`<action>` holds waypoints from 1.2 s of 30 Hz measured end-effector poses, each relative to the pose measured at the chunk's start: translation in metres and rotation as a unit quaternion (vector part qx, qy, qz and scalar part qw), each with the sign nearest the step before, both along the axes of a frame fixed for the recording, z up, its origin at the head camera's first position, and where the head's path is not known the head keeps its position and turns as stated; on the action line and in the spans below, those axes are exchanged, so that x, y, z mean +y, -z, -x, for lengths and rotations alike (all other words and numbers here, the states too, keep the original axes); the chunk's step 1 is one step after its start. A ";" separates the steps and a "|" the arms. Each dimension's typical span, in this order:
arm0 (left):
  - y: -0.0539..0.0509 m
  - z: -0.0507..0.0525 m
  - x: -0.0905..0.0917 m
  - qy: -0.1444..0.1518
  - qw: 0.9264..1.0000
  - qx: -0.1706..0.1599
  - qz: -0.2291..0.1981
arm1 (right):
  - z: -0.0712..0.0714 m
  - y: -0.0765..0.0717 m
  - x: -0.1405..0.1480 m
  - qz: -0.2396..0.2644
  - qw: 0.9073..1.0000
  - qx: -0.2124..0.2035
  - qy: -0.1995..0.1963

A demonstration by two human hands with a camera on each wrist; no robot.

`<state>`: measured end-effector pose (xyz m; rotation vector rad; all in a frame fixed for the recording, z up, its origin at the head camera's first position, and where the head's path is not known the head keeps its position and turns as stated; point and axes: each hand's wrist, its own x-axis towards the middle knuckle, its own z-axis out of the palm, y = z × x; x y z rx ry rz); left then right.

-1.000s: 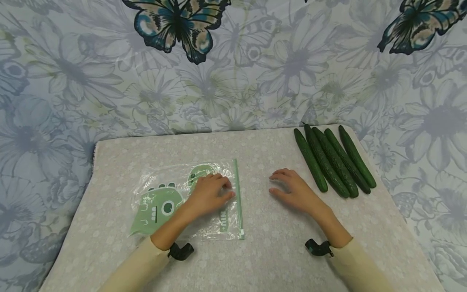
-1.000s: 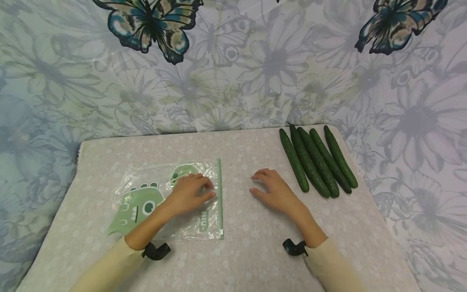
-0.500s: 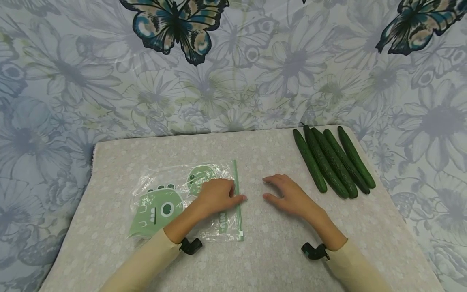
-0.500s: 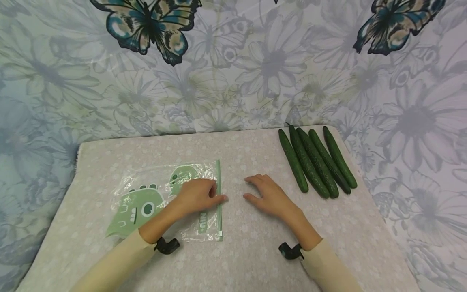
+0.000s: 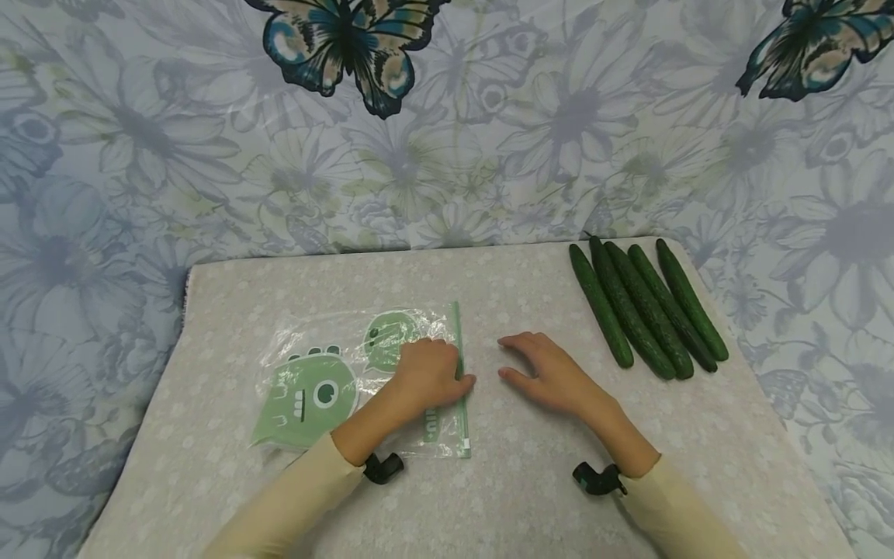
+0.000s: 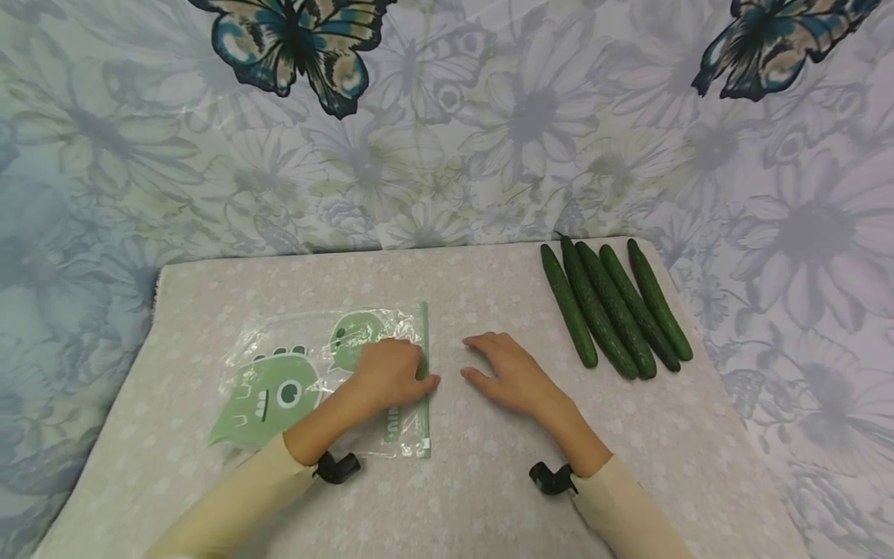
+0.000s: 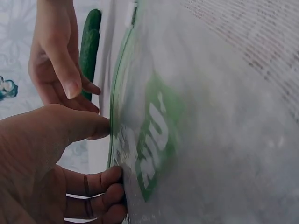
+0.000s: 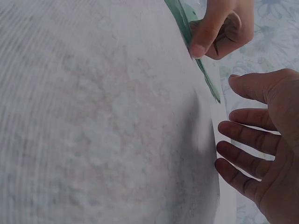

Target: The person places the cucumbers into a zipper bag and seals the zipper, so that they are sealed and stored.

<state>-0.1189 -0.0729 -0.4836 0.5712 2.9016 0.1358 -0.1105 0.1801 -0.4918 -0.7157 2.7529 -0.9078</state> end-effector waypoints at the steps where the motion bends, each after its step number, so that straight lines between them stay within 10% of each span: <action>1: -0.001 0.000 0.001 0.002 1.000 -0.002 0.008 | 0.000 0.000 -0.001 -0.001 1.000 -0.001 -0.001; 13: 0.003 0.004 -0.012 0.013 0.996 -0.013 -0.092 | 0.000 0.000 -0.009 0.004 1.000 0.003 -0.004; 24: 0.005 -0.004 -0.038 -0.027 0.966 -0.069 -0.249 | 0.007 0.000 -0.036 0.081 0.995 -0.055 0.015; 36: -0.003 -0.011 -0.052 -0.048 0.933 -0.105 -0.340 | 0.023 0.000 -0.078 0.174 0.969 -0.171 0.037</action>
